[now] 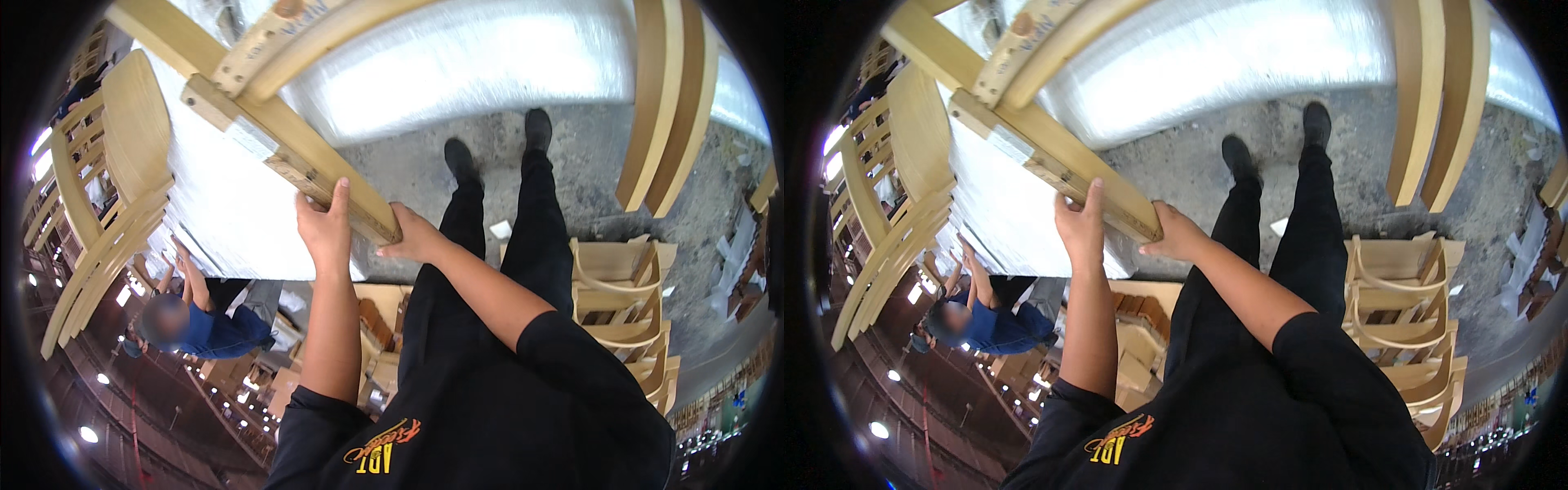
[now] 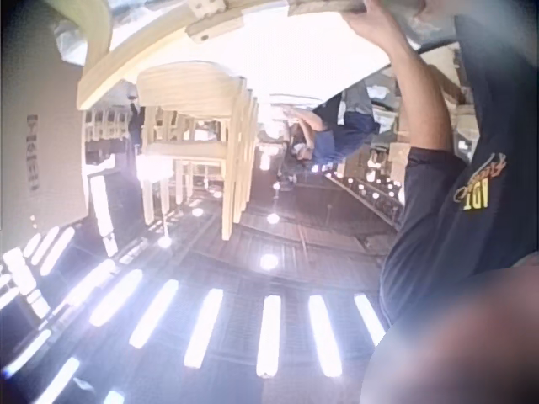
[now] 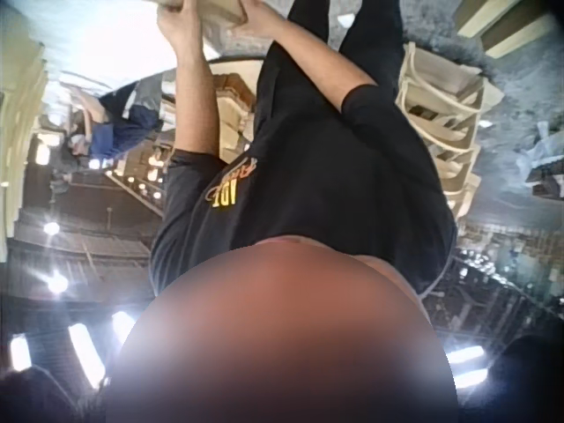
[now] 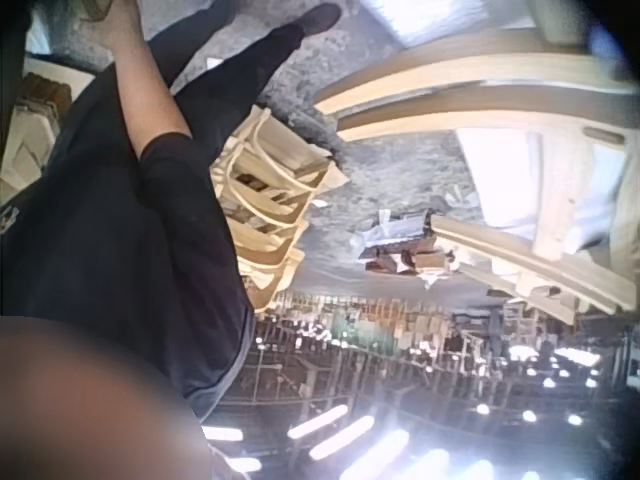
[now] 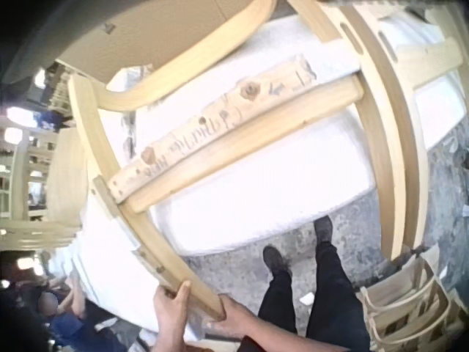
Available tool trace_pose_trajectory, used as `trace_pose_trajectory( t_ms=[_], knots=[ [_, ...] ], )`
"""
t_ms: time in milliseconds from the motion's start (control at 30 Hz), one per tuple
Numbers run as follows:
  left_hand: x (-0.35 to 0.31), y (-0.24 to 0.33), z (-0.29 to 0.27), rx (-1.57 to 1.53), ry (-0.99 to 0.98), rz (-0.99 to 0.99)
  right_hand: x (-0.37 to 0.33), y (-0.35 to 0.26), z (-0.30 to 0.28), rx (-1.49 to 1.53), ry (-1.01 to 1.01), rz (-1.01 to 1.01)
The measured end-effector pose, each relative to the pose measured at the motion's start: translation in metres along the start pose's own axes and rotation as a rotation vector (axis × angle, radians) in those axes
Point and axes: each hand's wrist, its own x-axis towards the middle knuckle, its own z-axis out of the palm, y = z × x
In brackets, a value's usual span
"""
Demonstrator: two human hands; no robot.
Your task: The person unpacks wooden chair parts from cardboard and plastic, then assembles multiple rocking chair frames by hand. They place each assembled frame on a padded workbench and continue with additional units.
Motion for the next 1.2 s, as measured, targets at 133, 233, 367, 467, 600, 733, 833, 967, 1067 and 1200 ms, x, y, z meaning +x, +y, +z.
trace_pose_trajectory(
  t_ms=[133, 233, 367, 467, 600, 733, 833, 967, 1067, 1200],
  knots=[
    [0.009, 0.017, -0.026, -0.007, 0.019, 0.06, -0.016, -0.019, -0.022, -0.281, 0.026, 0.016],
    [-0.012, 0.009, -0.041, -0.016, 0.125, 0.105, -0.027, -0.052, -0.044, -0.36, 0.205, -0.036],
    [-0.046, 0.019, -0.069, -0.181, 0.016, 0.075, -0.048, -0.14, -0.046, -0.097, 0.321, -0.303],
    [-0.077, 0.05, -0.06, -0.188, -0.106, 0.227, -0.073, -0.213, -0.042, -0.157, 0.228, -0.37],
    [-0.085, 0.094, -0.045, -0.362, -0.572, 0.356, -0.11, -0.219, -0.085, -0.227, 0.491, -0.298],
    [-0.095, 0.137, -0.038, -0.537, -0.894, 0.592, -0.168, -0.189, -0.133, 0.173, 0.618, -0.351],
    [-0.077, 0.154, -0.027, -0.453, -0.764, 1.006, -0.214, -0.195, -0.188, 0.473, 0.804, -0.386],
    [-0.004, 0.209, -0.009, -0.129, -0.053, 1.03, -0.246, -0.208, -0.245, 0.065, 1.26, -0.34],
    [0.047, 0.242, 0.014, 0.305, 0.166, 1.146, -0.232, -0.211, -0.27, -0.633, 1.359, -0.358],
    [0.072, 0.266, 0.018, 0.591, -0.297, 0.907, -0.2, -0.194, -0.297, -0.634, 1.27, -0.377]
  ],
)
